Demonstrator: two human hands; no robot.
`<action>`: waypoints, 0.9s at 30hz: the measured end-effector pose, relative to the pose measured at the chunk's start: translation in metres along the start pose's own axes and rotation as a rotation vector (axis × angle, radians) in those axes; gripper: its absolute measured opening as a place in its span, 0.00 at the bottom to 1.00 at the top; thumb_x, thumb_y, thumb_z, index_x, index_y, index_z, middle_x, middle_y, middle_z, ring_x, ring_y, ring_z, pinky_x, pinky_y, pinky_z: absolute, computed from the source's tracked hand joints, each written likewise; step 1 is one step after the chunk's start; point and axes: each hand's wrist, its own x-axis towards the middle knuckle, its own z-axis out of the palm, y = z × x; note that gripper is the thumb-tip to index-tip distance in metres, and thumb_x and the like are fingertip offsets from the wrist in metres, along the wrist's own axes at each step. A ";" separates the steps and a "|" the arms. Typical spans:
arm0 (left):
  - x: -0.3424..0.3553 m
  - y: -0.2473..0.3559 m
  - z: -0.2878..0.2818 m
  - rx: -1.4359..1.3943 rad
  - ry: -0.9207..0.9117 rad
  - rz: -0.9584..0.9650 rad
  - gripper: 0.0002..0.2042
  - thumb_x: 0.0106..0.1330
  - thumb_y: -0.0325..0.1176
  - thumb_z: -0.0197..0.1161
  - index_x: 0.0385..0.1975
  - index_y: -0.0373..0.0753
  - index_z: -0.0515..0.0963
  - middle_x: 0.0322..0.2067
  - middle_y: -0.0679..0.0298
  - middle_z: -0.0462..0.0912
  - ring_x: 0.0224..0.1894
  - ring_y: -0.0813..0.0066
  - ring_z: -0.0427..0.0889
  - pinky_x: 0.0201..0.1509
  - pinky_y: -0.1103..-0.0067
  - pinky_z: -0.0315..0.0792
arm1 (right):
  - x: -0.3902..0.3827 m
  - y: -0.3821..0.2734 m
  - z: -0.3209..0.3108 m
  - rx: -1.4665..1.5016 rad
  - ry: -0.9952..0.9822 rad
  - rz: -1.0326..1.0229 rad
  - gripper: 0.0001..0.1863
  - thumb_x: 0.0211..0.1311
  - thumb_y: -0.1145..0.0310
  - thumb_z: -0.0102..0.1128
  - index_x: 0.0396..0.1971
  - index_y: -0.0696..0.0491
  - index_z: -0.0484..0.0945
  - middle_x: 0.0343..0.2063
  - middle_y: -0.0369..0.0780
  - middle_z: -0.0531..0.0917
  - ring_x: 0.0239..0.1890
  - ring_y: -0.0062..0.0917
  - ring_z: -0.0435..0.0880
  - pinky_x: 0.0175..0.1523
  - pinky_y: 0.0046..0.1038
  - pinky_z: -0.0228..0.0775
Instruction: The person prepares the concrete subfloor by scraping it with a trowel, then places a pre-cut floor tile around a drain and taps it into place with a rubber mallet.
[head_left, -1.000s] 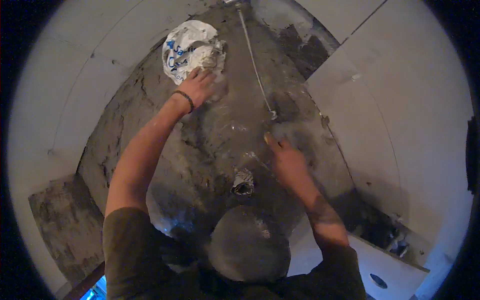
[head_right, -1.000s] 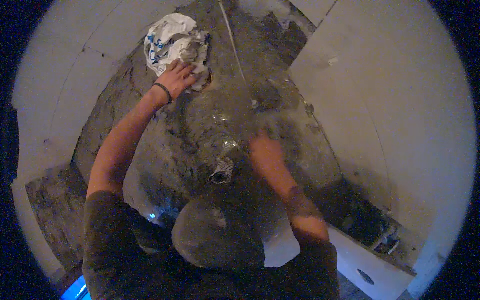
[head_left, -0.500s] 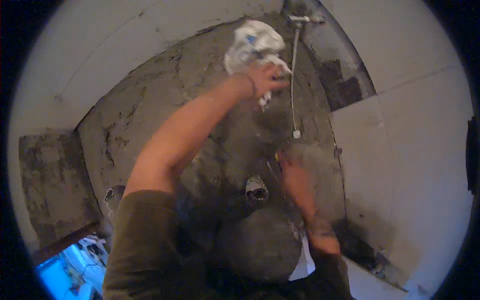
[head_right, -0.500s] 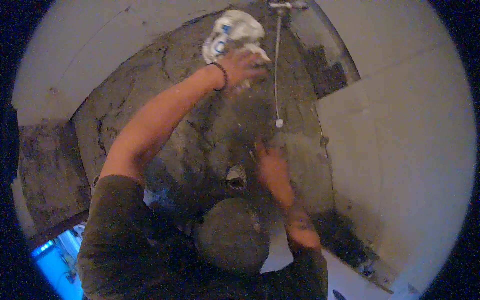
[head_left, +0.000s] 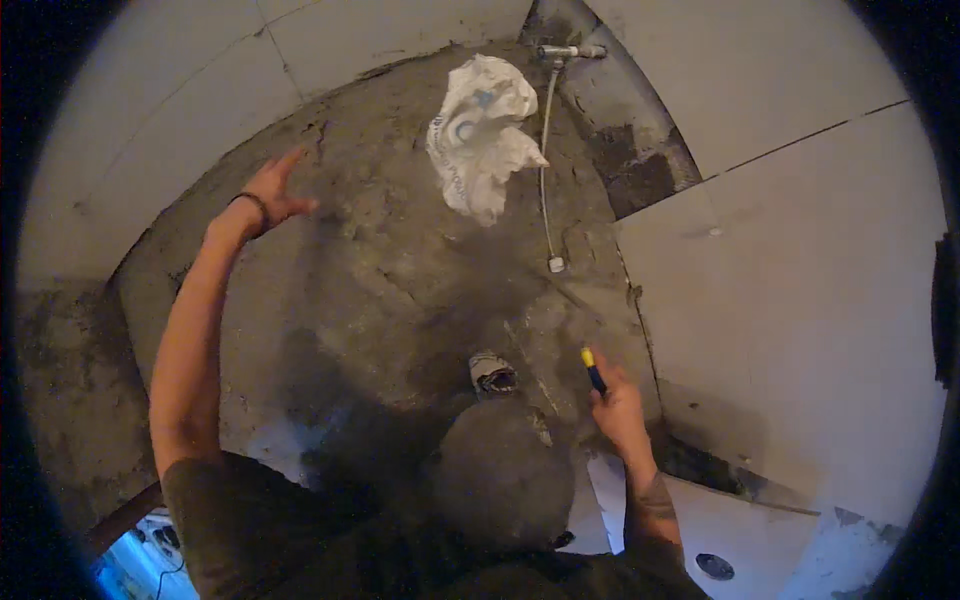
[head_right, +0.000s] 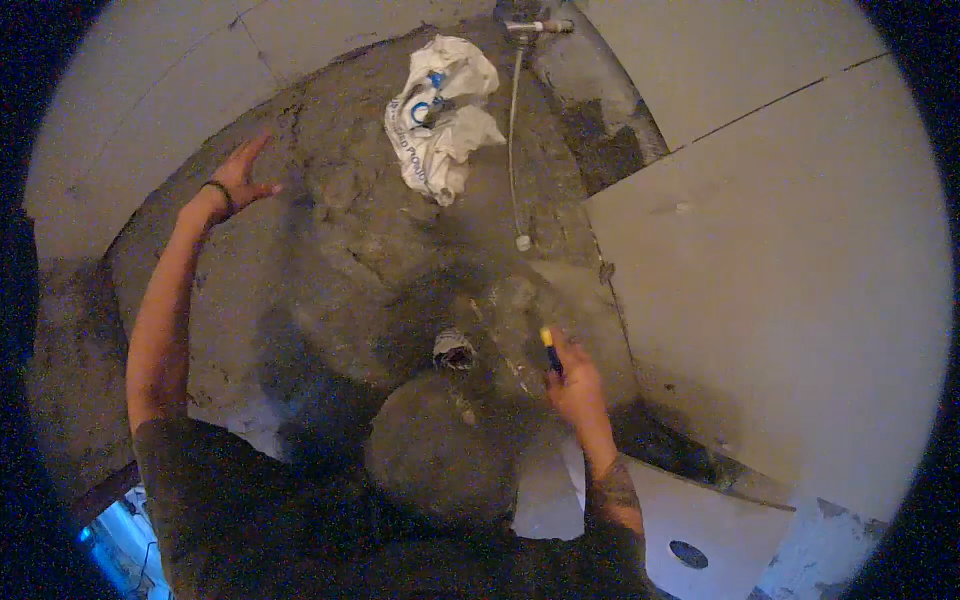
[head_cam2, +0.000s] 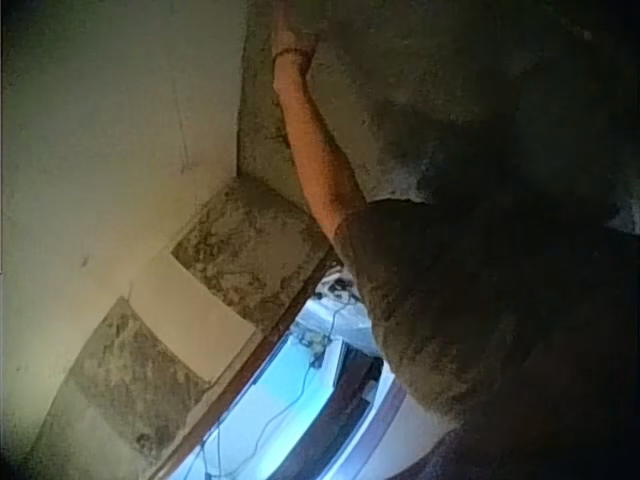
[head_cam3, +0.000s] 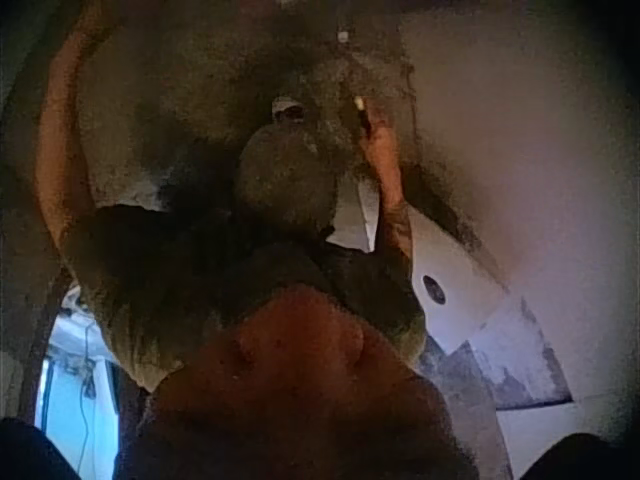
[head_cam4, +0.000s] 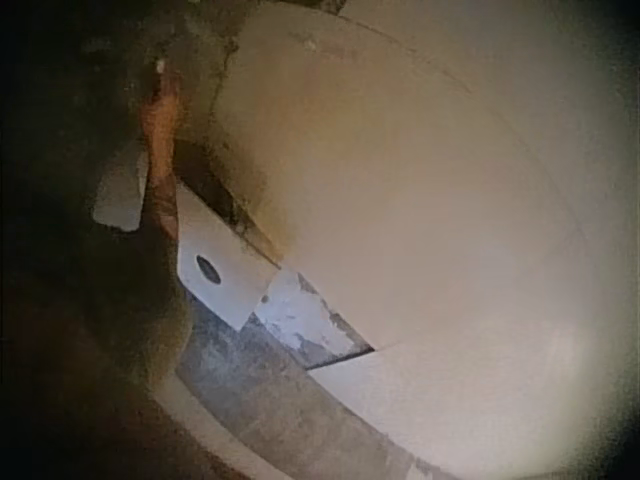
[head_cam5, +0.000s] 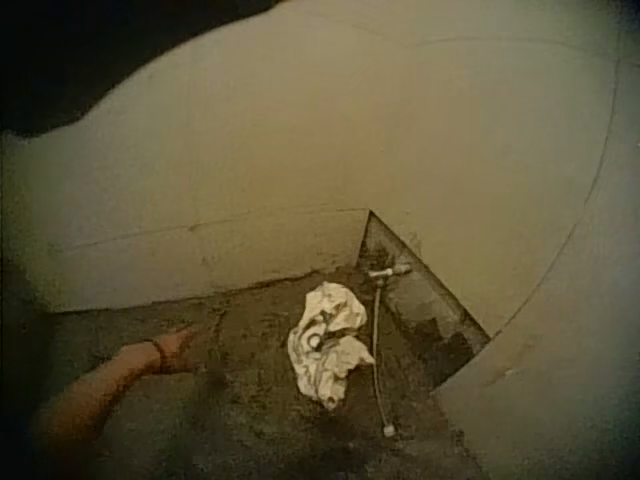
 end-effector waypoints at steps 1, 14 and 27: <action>-0.008 -0.018 0.002 0.029 -0.065 -0.087 0.46 0.51 0.51 0.70 0.67 0.41 0.54 0.63 0.43 0.61 0.66 0.49 0.60 0.68 0.66 0.59 | -0.012 0.009 0.006 -0.012 0.066 0.083 0.37 0.45 0.80 0.59 0.61 0.46 0.67 0.39 0.52 0.77 0.37 0.47 0.79 0.41 0.42 0.71; -0.036 0.031 0.038 -0.113 -0.344 0.126 0.36 0.56 0.46 0.68 0.63 0.39 0.63 0.56 0.46 0.73 0.57 0.53 0.73 0.59 0.65 0.68 | -0.042 0.035 -0.010 -0.002 0.022 0.128 0.35 0.47 0.78 0.59 0.60 0.45 0.69 0.42 0.50 0.80 0.44 0.46 0.80 0.49 0.38 0.72; -0.062 0.055 0.003 -0.137 -0.430 0.088 0.34 0.57 0.46 0.66 0.63 0.39 0.63 0.57 0.49 0.71 0.59 0.54 0.72 0.62 0.67 0.66 | 0.040 0.035 0.074 0.465 -0.045 0.239 0.28 0.52 0.70 0.61 0.57 0.49 0.73 0.26 0.36 0.80 0.19 0.20 0.71 0.28 0.24 0.68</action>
